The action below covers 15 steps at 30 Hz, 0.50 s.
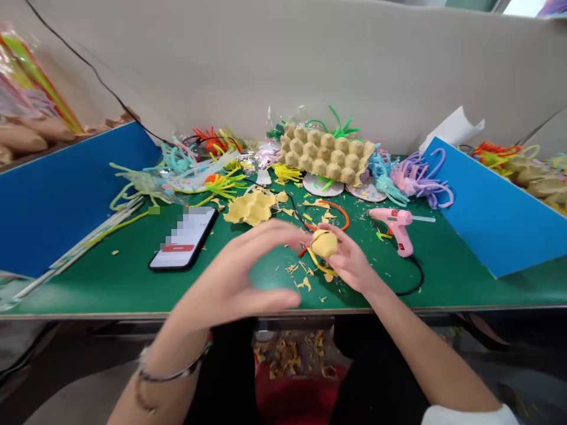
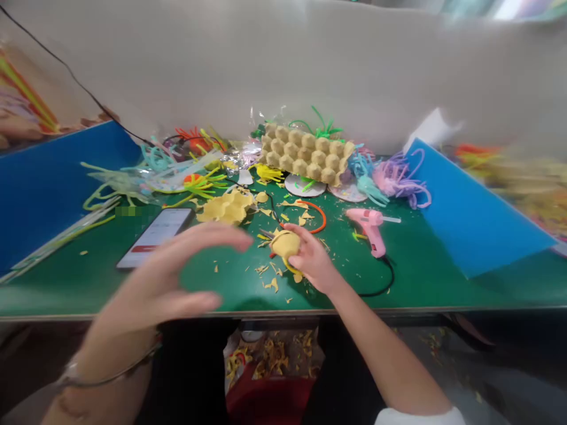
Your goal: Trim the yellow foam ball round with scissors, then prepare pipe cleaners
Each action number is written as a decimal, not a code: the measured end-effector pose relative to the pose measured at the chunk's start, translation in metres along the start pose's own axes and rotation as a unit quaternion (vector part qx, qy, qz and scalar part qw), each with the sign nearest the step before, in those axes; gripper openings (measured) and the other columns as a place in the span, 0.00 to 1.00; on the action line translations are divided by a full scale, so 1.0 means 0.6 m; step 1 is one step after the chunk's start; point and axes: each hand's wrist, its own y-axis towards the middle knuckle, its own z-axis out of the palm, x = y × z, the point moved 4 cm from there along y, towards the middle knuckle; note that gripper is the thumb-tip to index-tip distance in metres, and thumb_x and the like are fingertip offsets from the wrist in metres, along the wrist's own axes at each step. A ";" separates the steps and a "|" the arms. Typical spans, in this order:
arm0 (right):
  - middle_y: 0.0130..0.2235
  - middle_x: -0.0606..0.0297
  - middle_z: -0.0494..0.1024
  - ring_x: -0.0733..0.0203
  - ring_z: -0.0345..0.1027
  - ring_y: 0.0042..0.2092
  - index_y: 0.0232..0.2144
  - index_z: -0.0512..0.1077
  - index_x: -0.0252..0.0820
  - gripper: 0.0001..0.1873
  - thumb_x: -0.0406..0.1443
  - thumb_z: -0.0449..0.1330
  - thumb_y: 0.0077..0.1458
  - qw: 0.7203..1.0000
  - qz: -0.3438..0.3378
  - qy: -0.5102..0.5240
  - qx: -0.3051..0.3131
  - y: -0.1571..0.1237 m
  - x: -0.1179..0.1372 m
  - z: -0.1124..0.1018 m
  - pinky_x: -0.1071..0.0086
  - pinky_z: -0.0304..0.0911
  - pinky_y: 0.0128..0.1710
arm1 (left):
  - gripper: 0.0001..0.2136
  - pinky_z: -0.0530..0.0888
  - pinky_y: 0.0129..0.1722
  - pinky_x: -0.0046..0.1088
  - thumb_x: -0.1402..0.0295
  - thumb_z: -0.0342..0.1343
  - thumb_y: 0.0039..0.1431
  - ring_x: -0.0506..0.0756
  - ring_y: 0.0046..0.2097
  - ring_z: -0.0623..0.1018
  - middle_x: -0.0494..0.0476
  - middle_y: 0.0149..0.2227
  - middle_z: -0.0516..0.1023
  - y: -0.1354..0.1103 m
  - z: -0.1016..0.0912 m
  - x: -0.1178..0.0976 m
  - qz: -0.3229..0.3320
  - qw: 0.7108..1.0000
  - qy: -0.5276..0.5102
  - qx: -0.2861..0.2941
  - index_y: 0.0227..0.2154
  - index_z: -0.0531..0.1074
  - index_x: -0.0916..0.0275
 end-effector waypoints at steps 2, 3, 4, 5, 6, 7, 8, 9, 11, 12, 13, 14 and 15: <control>0.49 0.65 0.74 0.58 0.71 0.49 0.46 0.71 0.52 0.30 0.35 0.71 0.37 0.998 -0.034 -0.043 -0.007 -0.006 0.005 0.003 0.62 0.66 0.52 | 0.33 0.77 0.49 0.44 0.43 0.55 0.53 0.61 0.51 0.77 0.59 0.54 0.74 0.015 0.023 0.010 -0.072 0.996 -0.037 -0.022 0.61 0.59 0.46; 0.50 0.64 0.74 0.57 0.70 0.50 0.46 0.70 0.52 0.29 0.36 0.71 0.39 0.997 -0.047 -0.065 -0.006 -0.009 0.008 0.005 0.61 0.65 0.53 | 0.35 0.77 0.50 0.43 0.42 0.56 0.51 0.61 0.51 0.77 0.61 0.54 0.73 0.016 0.036 0.013 -0.084 0.995 -0.046 -0.037 0.61 0.59 0.49; 0.51 0.64 0.74 0.57 0.70 0.51 0.47 0.70 0.53 0.28 0.36 0.70 0.40 0.994 -0.059 -0.086 -0.004 -0.012 0.010 0.008 0.61 0.65 0.53 | 0.37 0.76 0.51 0.42 0.43 0.58 0.49 0.61 0.51 0.76 0.62 0.54 0.72 0.016 0.049 0.017 -0.093 0.994 -0.049 -0.039 0.61 0.59 0.51; 0.51 0.64 0.74 0.57 0.69 0.52 0.47 0.69 0.53 0.28 0.35 0.69 0.42 0.992 -0.068 -0.107 -0.001 -0.015 0.011 0.011 0.62 0.65 0.54 | 0.37 0.76 0.51 0.41 0.44 0.60 0.49 0.61 0.51 0.76 0.63 0.55 0.71 0.014 0.060 0.021 -0.098 0.993 -0.049 -0.044 0.60 0.59 0.52; 0.51 0.64 0.73 0.57 0.69 0.53 0.48 0.69 0.53 0.27 0.35 0.68 0.43 0.989 -0.073 -0.130 0.001 -0.018 0.013 0.014 0.62 0.65 0.55 | 0.37 0.76 0.51 0.40 0.45 0.61 0.49 0.60 0.51 0.76 0.63 0.55 0.70 0.012 0.069 0.026 -0.099 0.992 -0.045 -0.056 0.59 0.60 0.53; 0.51 0.64 0.73 0.57 0.68 0.54 0.48 0.68 0.53 0.27 0.35 0.68 0.44 0.985 -0.075 -0.156 0.004 -0.020 0.014 0.017 0.62 0.64 0.56 | 0.34 0.75 0.51 0.39 0.47 0.61 0.49 0.60 0.51 0.76 0.63 0.54 0.71 0.011 0.074 0.030 -0.098 0.992 -0.038 -0.067 0.58 0.61 0.53; 0.51 0.63 0.73 0.57 0.68 0.54 0.49 0.67 0.52 0.28 0.35 0.67 0.45 0.979 -0.078 -0.188 0.007 -0.021 0.015 0.020 0.62 0.64 0.56 | 0.32 0.75 0.50 0.39 0.48 0.61 0.51 0.59 0.50 0.76 0.63 0.53 0.71 0.009 0.077 0.033 -0.093 0.992 -0.029 -0.079 0.56 0.63 0.54; 0.51 0.62 0.74 0.56 0.69 0.54 0.50 0.66 0.50 0.28 0.35 0.67 0.46 0.971 -0.083 -0.224 0.011 -0.022 0.016 0.023 0.62 0.65 0.56 | 0.29 0.75 0.50 0.39 0.49 0.60 0.52 0.59 0.50 0.76 0.63 0.52 0.72 0.008 0.079 0.036 -0.086 0.992 -0.018 -0.087 0.54 0.65 0.55; 0.52 0.61 0.73 0.56 0.69 0.53 0.51 0.65 0.49 0.28 0.34 0.65 0.47 0.947 -0.107 -0.303 0.020 -0.023 0.019 0.028 0.61 0.66 0.54 | 0.25 0.74 0.50 0.39 0.51 0.59 0.54 0.60 0.50 0.76 0.62 0.49 0.75 0.007 0.082 0.039 -0.071 0.994 0.005 -0.085 0.51 0.68 0.57; 0.52 0.60 0.73 0.55 0.69 0.53 0.52 0.65 0.48 0.28 0.34 0.65 0.48 0.933 -0.123 -0.338 0.021 -0.024 0.021 0.030 0.61 0.66 0.54 | 0.24 0.74 0.50 0.40 0.51 0.60 0.54 0.60 0.50 0.76 0.62 0.48 0.76 0.006 0.083 0.041 -0.064 0.995 0.014 -0.079 0.51 0.69 0.58; 0.52 0.60 0.72 0.55 0.69 0.53 0.52 0.64 0.49 0.27 0.34 0.64 0.48 0.919 -0.138 -0.369 0.021 -0.025 0.023 0.031 0.61 0.66 0.54 | 0.24 0.73 0.51 0.40 0.52 0.60 0.54 0.60 0.50 0.76 0.63 0.47 0.76 0.005 0.084 0.042 -0.058 0.995 0.019 -0.074 0.51 0.69 0.59; 0.52 0.61 0.72 0.55 0.69 0.53 0.52 0.64 0.49 0.28 0.34 0.64 0.49 0.906 -0.149 -0.395 0.021 -0.025 0.024 0.032 0.61 0.66 0.53 | 0.24 0.72 0.51 0.40 0.53 0.61 0.54 0.60 0.50 0.76 0.63 0.47 0.77 0.004 0.085 0.043 -0.054 0.996 0.022 -0.073 0.51 0.69 0.59; 0.52 0.61 0.72 0.55 0.69 0.52 0.52 0.64 0.49 0.28 0.34 0.64 0.49 0.896 -0.157 -0.416 0.020 -0.026 0.025 0.032 0.61 0.67 0.53 | 0.24 0.72 0.52 0.40 0.53 0.61 0.54 0.60 0.50 0.76 0.63 0.47 0.77 0.002 0.085 0.044 -0.051 0.996 0.022 -0.076 0.51 0.70 0.60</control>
